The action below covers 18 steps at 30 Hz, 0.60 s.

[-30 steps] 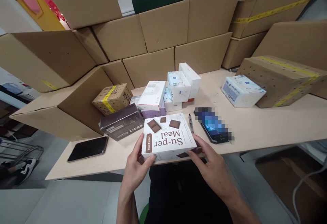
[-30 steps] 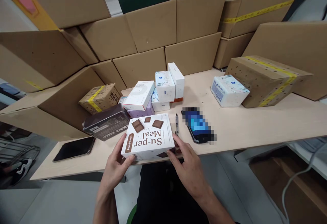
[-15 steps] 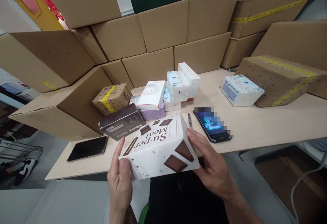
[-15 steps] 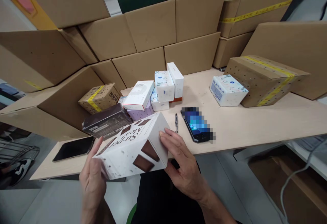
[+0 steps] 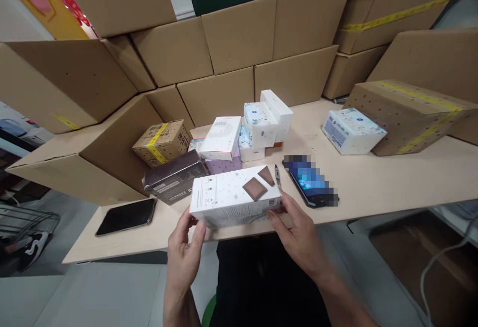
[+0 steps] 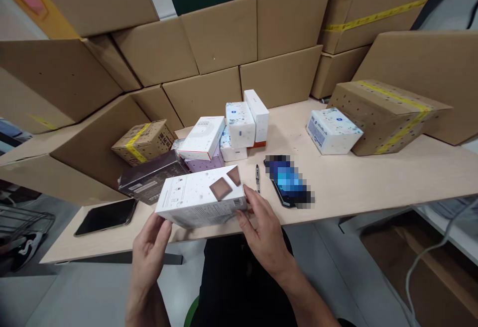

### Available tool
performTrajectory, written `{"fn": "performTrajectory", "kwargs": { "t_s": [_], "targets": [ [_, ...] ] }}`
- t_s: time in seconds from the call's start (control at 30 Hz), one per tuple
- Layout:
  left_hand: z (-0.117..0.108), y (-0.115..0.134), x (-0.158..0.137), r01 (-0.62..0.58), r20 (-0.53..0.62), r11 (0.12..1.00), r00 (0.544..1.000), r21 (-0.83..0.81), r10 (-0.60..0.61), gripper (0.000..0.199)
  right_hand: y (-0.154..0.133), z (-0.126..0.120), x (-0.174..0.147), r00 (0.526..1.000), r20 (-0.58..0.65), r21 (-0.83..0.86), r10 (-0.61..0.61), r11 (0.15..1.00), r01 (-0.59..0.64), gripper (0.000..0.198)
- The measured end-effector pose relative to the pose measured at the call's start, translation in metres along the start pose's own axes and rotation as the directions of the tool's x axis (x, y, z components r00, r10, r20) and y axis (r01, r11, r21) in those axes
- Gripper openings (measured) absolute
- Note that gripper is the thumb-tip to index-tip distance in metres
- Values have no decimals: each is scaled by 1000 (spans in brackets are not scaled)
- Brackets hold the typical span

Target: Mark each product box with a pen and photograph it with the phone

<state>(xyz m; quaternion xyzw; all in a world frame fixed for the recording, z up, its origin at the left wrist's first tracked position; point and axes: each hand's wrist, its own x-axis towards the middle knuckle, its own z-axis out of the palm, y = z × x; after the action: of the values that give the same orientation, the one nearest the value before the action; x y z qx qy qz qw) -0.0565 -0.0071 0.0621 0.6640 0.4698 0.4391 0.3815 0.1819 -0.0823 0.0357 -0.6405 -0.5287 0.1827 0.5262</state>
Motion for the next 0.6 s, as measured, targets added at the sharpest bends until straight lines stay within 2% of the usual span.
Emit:
{"fn": "performTrajectory", "kwargs": {
  "t_s": [0.1, 0.2, 0.3, 0.37, 0.47, 0.6],
  "targets": [
    [2, -8, 3, -14, 83, 996, 996, -93, 22, 48, 1, 1, -3, 999, 33, -36, 24, 999, -23, 55],
    [4, -14, 5, -42, 83, 983, 995, -177, 57, 52, -1, 1, -1, 999, 24, -27, 36, 999, -36, 52],
    [3, -9, 4, -79, 67, 981, 993, -178, 92, 53, -4, -4, 6, 998, 18, 16, 65, 998, -65, 50],
    [1, -1, 3, -80, 97, 987, 991, -142, 94, 51, -7, -8, 9, 998, -34, 36, 60, 998, -59, 51],
    [-2, 9, 1, 28, 122, 996, 992, -86, -18, 55, -10, -15, 12, 997, -57, 60, 49, 997, -46, 49],
    [1, 11, 6, 172, 51, 985, 984, 25, -173, 58, -12, -17, 12, 996, 66, 49, 61, 997, -64, 47]
  ]
}}
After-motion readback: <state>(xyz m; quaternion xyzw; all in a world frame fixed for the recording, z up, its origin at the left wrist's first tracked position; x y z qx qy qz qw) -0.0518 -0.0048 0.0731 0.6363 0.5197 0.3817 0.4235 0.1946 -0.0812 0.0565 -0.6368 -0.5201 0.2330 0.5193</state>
